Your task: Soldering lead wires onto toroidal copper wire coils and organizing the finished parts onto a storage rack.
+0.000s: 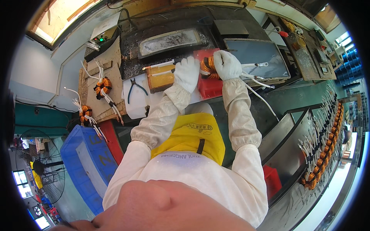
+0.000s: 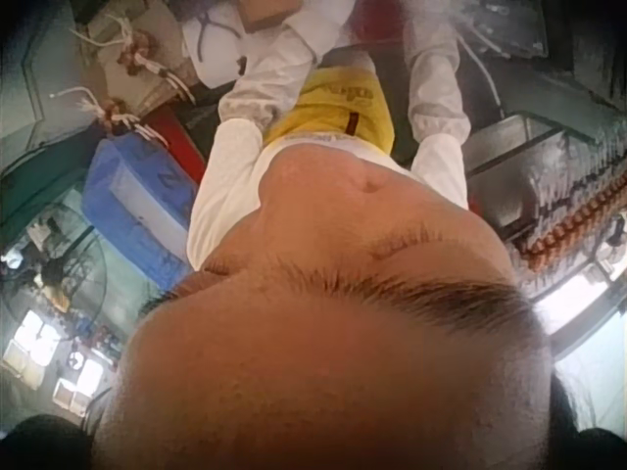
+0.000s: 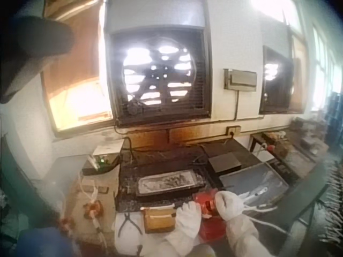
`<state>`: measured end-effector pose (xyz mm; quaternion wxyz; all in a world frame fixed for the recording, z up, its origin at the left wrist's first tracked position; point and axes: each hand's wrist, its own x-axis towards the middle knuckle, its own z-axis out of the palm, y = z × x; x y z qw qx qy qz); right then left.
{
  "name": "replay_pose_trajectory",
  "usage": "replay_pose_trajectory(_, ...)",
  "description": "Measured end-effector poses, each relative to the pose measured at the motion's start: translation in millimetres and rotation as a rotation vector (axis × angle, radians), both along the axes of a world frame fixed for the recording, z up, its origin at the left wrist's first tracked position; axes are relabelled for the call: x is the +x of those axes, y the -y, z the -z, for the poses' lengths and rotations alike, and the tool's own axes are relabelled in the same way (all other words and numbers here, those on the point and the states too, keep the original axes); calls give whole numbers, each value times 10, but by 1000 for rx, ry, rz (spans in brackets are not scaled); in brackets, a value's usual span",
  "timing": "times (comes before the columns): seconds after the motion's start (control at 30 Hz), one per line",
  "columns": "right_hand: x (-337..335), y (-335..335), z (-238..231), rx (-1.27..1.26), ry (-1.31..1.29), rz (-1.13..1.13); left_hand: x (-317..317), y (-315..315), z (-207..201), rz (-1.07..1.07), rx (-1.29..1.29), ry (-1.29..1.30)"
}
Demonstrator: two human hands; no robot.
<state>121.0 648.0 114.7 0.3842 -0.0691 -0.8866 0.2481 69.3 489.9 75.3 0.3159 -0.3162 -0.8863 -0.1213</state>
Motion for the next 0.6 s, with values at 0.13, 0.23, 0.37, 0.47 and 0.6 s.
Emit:
replay_pose_trajectory(0.13, 12, -7, -12, -5, 21, -4, 38, 34, -70, -21, -128, -44)
replay_pose_trajectory(0.23, 13, 3, -19, -9, 22, 0, 34, 24, -46, -37, -122, -80)
replay_pose_trajectory(0.37, 3, 9, -7, -9, 20, 0, 46, 23, -21, -73, -135, -130)
replay_pose_trajectory(0.47, 2, 2, 2, -8, 17, -2, 46, 22, -18, -59, -112, -194)
replay_pose_trajectory(0.6, 9, 1, 5, -16, 6, -3, 50, 112, -55, -12, -112, -208)
